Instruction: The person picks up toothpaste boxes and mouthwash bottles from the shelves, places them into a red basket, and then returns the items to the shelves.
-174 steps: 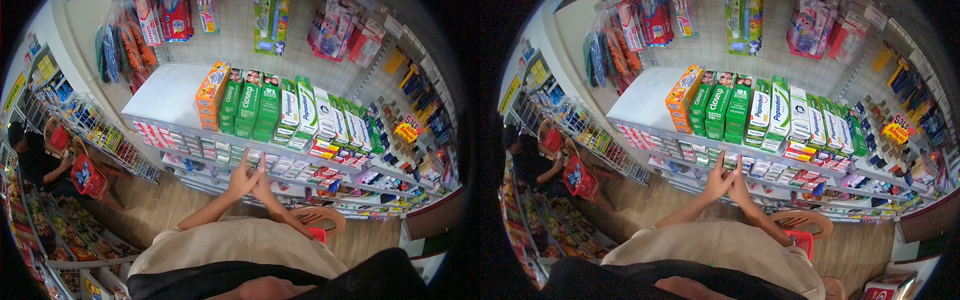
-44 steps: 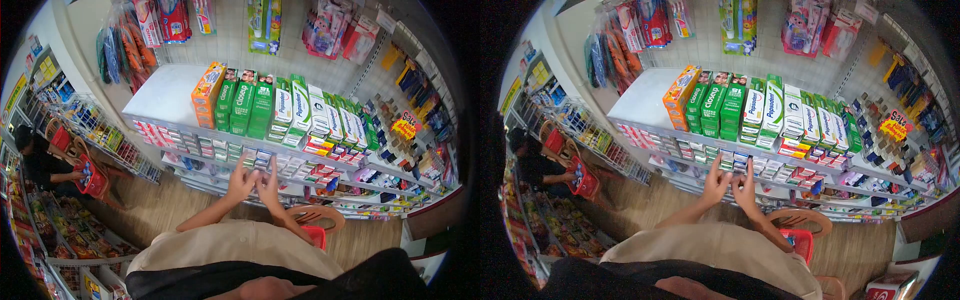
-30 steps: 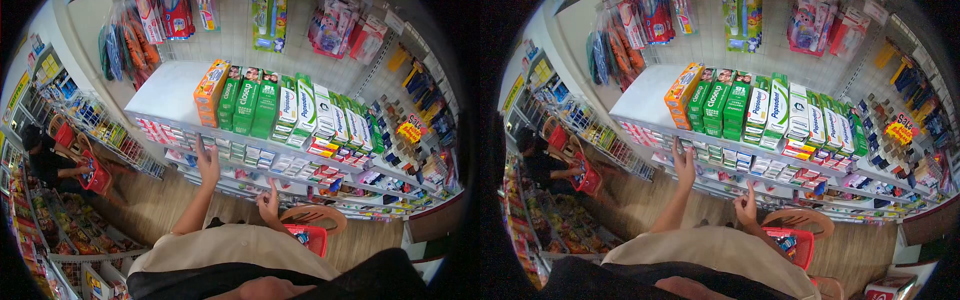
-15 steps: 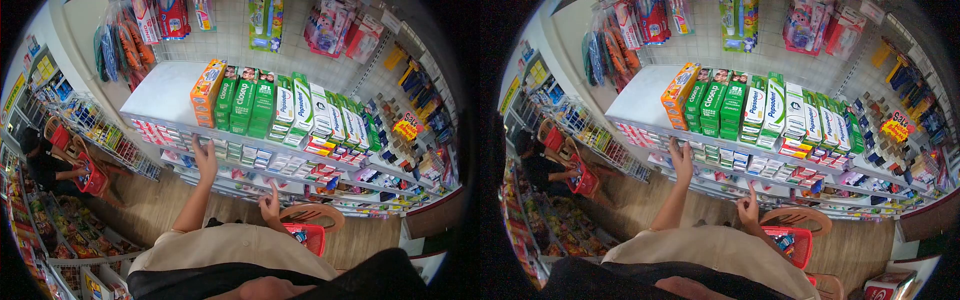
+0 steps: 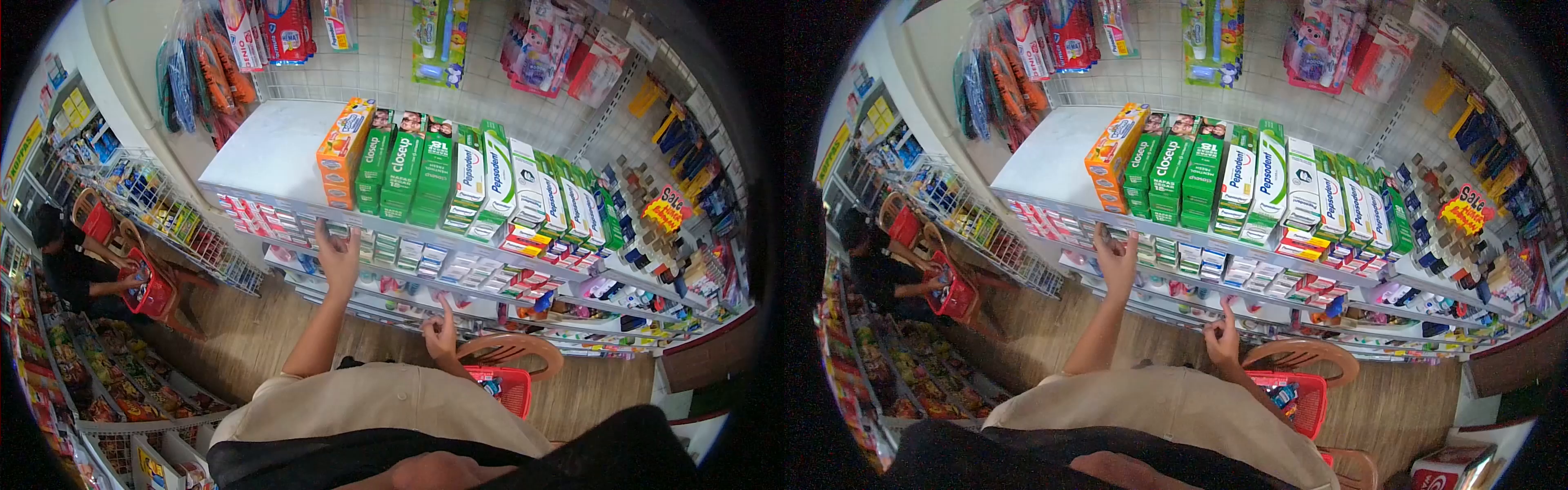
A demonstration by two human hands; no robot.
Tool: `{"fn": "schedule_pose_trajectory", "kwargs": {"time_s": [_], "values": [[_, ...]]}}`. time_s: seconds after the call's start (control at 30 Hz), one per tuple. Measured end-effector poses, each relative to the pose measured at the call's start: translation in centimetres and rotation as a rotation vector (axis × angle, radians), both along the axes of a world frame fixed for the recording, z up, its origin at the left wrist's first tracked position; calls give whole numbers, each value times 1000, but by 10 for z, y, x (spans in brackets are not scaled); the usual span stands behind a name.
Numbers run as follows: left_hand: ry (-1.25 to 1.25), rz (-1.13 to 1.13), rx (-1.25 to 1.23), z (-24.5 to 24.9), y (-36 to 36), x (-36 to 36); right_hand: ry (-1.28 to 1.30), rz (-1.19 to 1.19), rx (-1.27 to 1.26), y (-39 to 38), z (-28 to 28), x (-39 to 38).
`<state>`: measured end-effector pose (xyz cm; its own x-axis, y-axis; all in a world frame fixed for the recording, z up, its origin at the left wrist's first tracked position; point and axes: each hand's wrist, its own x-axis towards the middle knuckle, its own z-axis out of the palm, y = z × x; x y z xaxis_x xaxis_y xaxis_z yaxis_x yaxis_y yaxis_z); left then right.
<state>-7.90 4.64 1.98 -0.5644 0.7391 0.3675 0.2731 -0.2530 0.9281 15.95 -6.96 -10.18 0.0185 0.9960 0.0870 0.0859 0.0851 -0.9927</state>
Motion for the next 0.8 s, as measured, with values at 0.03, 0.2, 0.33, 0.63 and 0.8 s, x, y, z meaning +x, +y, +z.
{"fn": "schedule_pose_trajectory", "kwargs": {"time_s": [0.03, 0.2, 0.33, 0.63, 0.8], "values": [[-1, 4, -3, 1, 0, 1, -17, -3, -4, -1, 2, 0], [17, 35, 77, -3, 5, 3, -56, -8, 8, 0, -2, 1], [31, 38, 43, -1, 3, 4, -36, -5, 1, -1, 0, 1], [-28, 34, 38, -17, 11, -6, -52, -4, -7, -2, -4, 4], [2, 45, 32, -19, 10, -7, -34, -7, -16, -3, -10, 5]]}}
